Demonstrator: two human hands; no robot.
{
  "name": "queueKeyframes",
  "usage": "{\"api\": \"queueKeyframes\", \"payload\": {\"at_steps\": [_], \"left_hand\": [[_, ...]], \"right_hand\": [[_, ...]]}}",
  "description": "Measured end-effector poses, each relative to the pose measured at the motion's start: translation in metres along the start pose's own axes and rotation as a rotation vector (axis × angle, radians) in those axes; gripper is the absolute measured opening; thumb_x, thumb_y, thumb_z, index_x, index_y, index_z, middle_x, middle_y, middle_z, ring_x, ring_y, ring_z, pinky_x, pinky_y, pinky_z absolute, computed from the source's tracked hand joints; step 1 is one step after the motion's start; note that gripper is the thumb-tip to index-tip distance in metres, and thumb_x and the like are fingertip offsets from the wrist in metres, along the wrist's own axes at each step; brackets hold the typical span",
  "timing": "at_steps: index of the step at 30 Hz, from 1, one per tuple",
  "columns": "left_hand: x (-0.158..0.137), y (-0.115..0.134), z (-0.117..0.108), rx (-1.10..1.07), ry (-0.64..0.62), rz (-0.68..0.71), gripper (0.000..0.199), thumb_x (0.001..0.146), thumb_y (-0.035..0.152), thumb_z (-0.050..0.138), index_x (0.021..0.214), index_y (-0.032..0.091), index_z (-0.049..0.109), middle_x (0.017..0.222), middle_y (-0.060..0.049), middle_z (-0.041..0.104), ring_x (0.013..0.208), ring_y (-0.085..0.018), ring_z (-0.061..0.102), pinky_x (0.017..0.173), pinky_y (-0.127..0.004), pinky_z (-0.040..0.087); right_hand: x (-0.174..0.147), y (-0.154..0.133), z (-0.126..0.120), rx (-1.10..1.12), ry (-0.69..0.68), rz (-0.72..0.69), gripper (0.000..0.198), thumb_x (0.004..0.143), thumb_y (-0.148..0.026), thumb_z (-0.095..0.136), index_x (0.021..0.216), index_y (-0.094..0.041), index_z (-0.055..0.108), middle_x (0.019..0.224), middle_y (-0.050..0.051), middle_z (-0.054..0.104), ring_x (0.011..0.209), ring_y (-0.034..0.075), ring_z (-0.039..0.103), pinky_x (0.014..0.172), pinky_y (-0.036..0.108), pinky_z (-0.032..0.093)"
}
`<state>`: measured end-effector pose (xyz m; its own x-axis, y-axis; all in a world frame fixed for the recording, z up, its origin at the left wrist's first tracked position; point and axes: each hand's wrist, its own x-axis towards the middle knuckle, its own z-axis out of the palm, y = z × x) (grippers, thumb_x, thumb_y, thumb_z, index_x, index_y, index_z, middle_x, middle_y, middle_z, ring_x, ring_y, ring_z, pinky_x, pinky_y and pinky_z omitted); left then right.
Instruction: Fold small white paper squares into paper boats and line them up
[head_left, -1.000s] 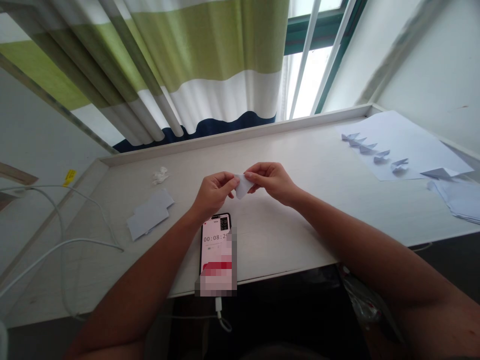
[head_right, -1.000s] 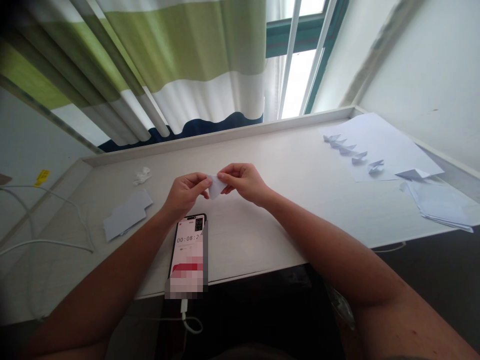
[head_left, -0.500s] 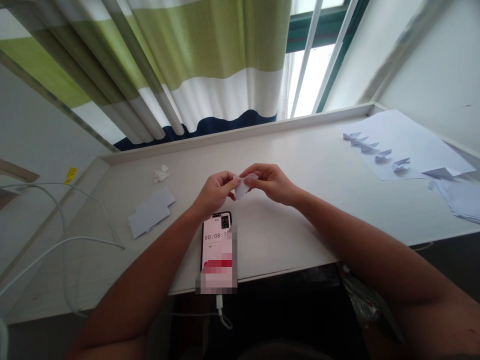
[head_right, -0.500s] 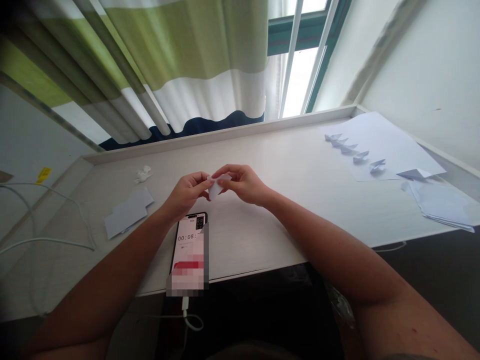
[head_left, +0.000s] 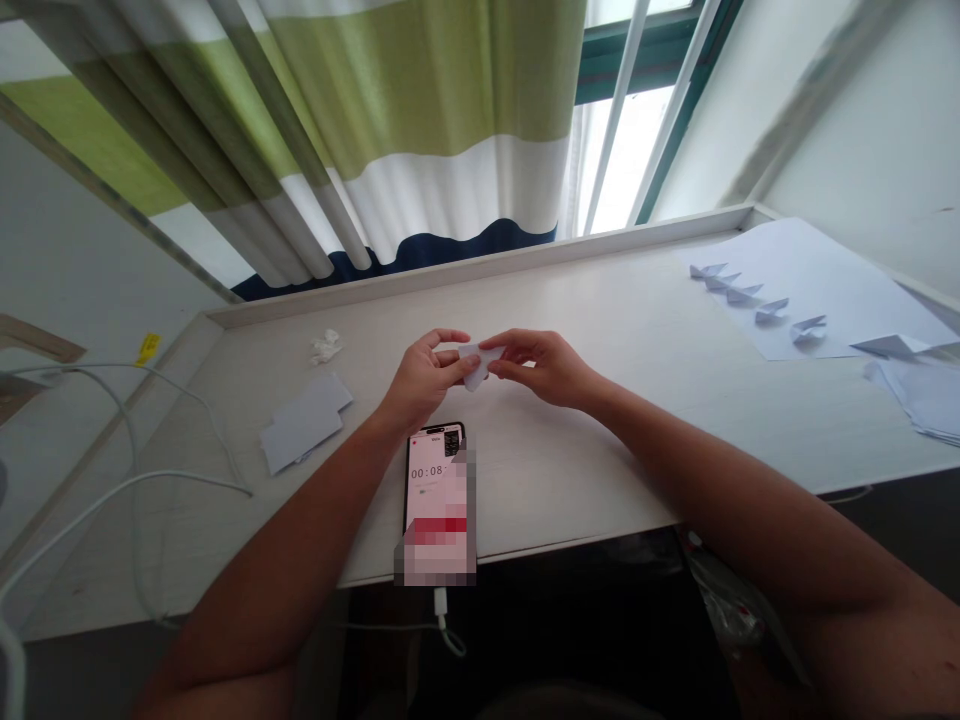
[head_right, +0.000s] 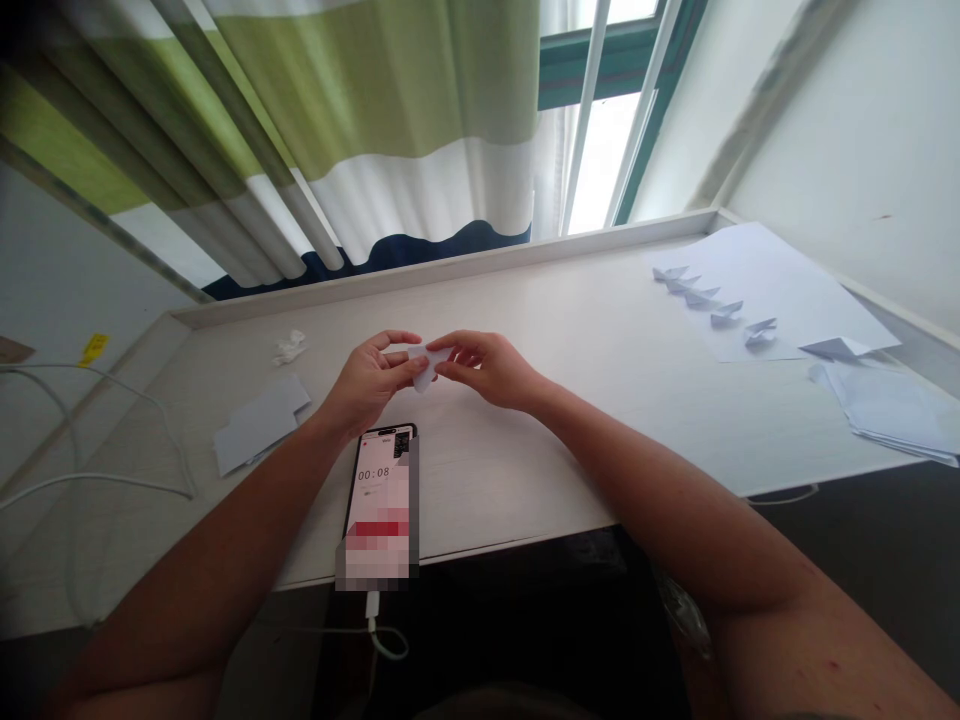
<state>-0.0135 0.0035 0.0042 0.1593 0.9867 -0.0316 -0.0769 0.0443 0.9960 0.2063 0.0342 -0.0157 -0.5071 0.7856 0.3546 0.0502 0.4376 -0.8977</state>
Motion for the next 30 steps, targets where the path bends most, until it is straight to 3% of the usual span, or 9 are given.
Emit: {"api": "queueKeyframes", "payload": {"at_steps": [6,11,20,30], "left_hand": [[0.0011,0.0038,-0.0041,-0.096,-0.068,-0.038,0.056,0.073,0.039,0.099,0.098,0.022,0.052,0.076,-0.001,0.079,0.069,-0.016,0.075,0.070,-0.028,0.055],[0.0016,0.0013,-0.0038,-0.088,-0.073,-0.025,0.051,0.074,0.040,0.099,0.092,0.021,0.056,0.077,-0.001,0.078,0.070,-0.015,0.074,0.069,-0.027,0.056],[0.0036,0.0024,-0.0027,-0.160,-0.066,-0.094,0.045,0.068,0.034,0.103,0.088,0.017,0.066,0.079,-0.005,0.078,0.072,-0.016,0.074,0.067,-0.026,0.056],[0.0014,0.0027,-0.0017,-0.090,-0.068,-0.071,0.040,0.074,0.034,0.098,0.094,0.016,0.069,0.084,-0.007,0.079,0.076,-0.018,0.077,0.073,-0.031,0.059]], "right_hand": [[0.0022,0.0007,-0.0006,0.150,-0.029,0.002,0.044,0.089,-0.045,0.087,0.123,-0.018,0.080,0.104,0.008,0.082,0.093,0.020,0.076,0.089,0.039,0.063],[0.0020,0.0009,0.0004,0.220,-0.021,0.032,0.046,0.089,-0.046,0.089,0.123,-0.017,0.079,0.097,0.007,0.083,0.090,0.020,0.077,0.087,0.039,0.063],[0.0014,-0.0014,0.0004,0.218,0.013,0.000,0.043,0.085,-0.045,0.092,0.118,-0.019,0.081,0.104,0.007,0.083,0.091,0.021,0.077,0.090,0.041,0.065],[0.0021,0.0027,-0.0002,0.187,0.018,-0.012,0.039,0.087,-0.045,0.089,0.117,-0.020,0.081,0.109,0.008,0.081,0.096,0.022,0.076,0.090,0.043,0.065]]}}
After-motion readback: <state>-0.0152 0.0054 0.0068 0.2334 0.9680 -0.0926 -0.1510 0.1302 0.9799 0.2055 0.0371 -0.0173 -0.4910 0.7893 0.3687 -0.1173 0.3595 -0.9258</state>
